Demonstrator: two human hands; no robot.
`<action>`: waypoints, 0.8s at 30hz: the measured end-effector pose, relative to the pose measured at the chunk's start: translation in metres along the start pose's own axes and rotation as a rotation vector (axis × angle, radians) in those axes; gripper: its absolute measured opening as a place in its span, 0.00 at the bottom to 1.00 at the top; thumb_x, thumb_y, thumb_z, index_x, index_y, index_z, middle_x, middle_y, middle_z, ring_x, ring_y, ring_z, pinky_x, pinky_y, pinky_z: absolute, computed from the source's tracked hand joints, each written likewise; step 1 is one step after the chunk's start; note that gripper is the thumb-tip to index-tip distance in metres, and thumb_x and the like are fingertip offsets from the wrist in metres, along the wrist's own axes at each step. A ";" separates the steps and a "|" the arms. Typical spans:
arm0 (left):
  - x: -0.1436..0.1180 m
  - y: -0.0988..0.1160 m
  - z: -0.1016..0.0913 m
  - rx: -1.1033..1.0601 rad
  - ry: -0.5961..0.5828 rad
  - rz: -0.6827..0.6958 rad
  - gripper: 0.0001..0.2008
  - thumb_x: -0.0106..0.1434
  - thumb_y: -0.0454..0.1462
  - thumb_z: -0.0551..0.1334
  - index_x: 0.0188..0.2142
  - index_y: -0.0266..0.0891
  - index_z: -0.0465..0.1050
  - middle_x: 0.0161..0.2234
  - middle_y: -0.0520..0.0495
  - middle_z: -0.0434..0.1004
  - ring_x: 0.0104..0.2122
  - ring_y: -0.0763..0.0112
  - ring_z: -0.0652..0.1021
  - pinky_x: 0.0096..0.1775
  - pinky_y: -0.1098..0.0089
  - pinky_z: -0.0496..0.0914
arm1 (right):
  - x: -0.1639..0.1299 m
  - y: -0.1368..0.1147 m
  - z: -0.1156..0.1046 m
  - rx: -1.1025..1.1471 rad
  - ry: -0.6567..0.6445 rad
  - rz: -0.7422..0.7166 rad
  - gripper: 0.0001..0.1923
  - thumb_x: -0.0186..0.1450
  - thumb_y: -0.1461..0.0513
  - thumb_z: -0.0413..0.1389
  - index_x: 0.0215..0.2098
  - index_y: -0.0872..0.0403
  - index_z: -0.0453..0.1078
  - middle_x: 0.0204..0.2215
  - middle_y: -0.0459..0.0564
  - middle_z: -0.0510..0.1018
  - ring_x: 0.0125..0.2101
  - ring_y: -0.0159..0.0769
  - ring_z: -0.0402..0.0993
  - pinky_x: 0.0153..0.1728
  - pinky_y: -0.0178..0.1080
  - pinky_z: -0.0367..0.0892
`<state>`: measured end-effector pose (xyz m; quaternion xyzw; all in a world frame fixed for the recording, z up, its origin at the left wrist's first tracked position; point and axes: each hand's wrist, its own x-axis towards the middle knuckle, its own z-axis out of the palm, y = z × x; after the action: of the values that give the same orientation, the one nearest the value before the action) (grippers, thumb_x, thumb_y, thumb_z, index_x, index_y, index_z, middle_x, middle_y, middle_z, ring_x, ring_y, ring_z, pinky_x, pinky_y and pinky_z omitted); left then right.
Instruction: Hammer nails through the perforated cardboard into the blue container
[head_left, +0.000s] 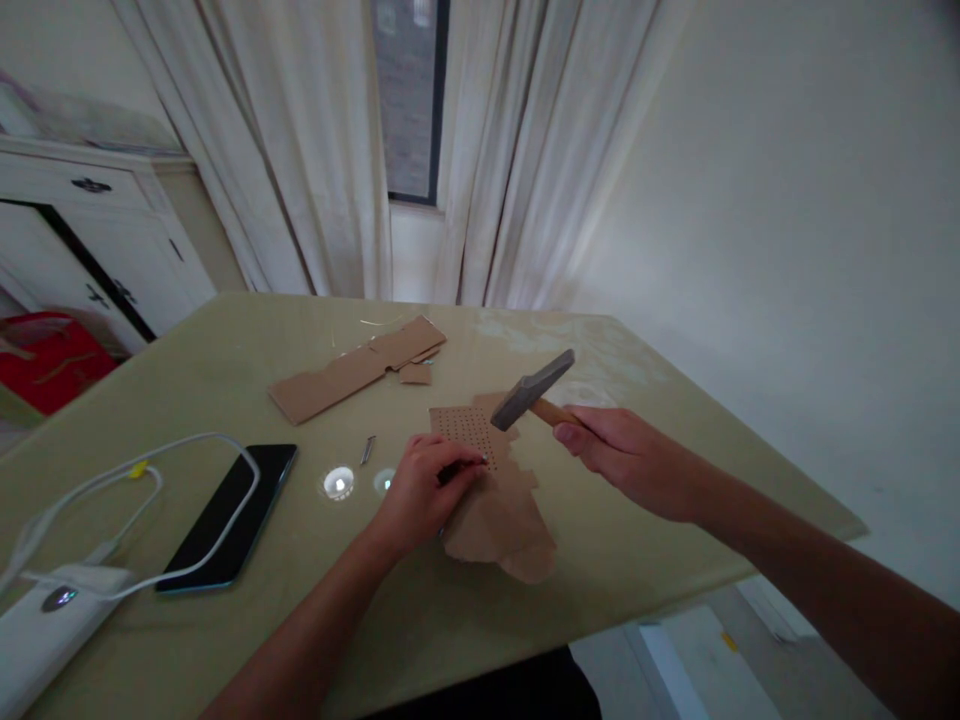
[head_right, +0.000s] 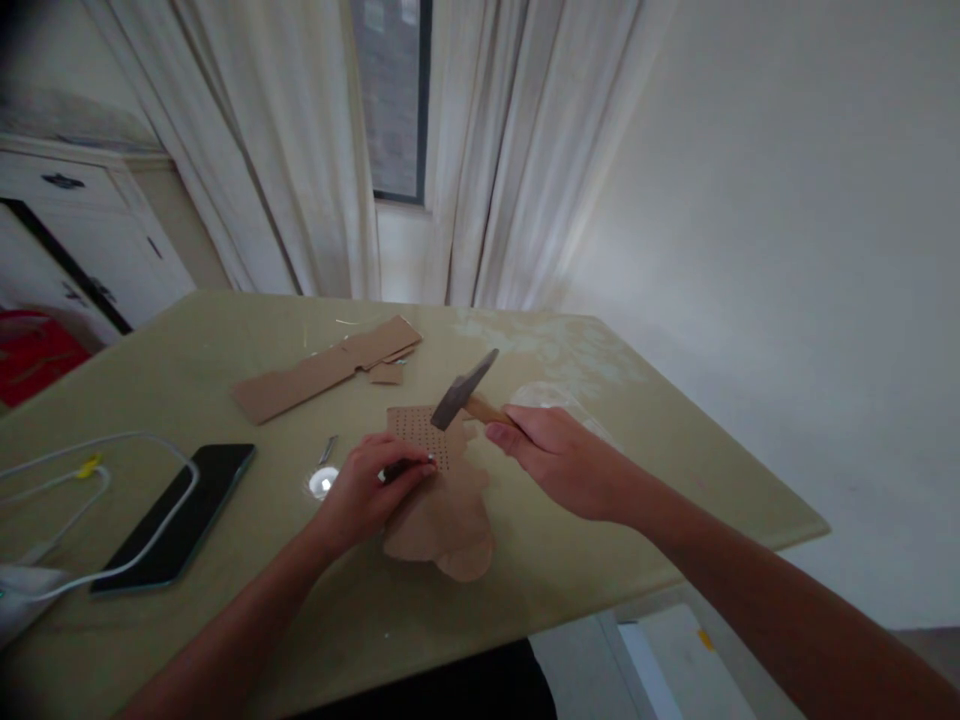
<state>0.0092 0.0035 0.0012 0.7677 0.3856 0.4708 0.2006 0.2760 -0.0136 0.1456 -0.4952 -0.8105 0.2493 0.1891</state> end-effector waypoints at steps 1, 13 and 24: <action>0.000 0.000 0.000 0.000 -0.001 0.004 0.04 0.70 0.40 0.71 0.40 0.46 0.87 0.34 0.47 0.88 0.34 0.62 0.83 0.43 0.60 0.74 | 0.001 0.000 -0.001 0.021 0.015 0.000 0.27 0.80 0.42 0.49 0.30 0.49 0.66 0.23 0.44 0.70 0.24 0.36 0.63 0.26 0.41 0.54; 0.002 0.003 -0.002 -0.001 -0.041 -0.007 0.03 0.69 0.37 0.72 0.38 0.46 0.87 0.32 0.48 0.87 0.33 0.62 0.81 0.44 0.60 0.74 | 0.001 -0.008 0.004 -0.119 -0.035 0.011 0.25 0.80 0.46 0.49 0.30 0.49 0.65 0.25 0.46 0.72 0.27 0.39 0.68 0.31 0.42 0.54; 0.001 0.004 -0.002 0.020 -0.086 -0.037 0.03 0.68 0.35 0.71 0.38 0.45 0.86 0.34 0.48 0.87 0.36 0.61 0.82 0.47 0.58 0.73 | 0.001 -0.002 0.023 -0.193 -0.145 0.059 0.22 0.81 0.50 0.49 0.31 0.50 0.65 0.27 0.47 0.73 0.30 0.40 0.70 0.34 0.43 0.56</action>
<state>0.0098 0.0018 0.0058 0.7819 0.3957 0.4296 0.2180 0.2616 -0.0180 0.1285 -0.5153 -0.8274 0.2107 0.0738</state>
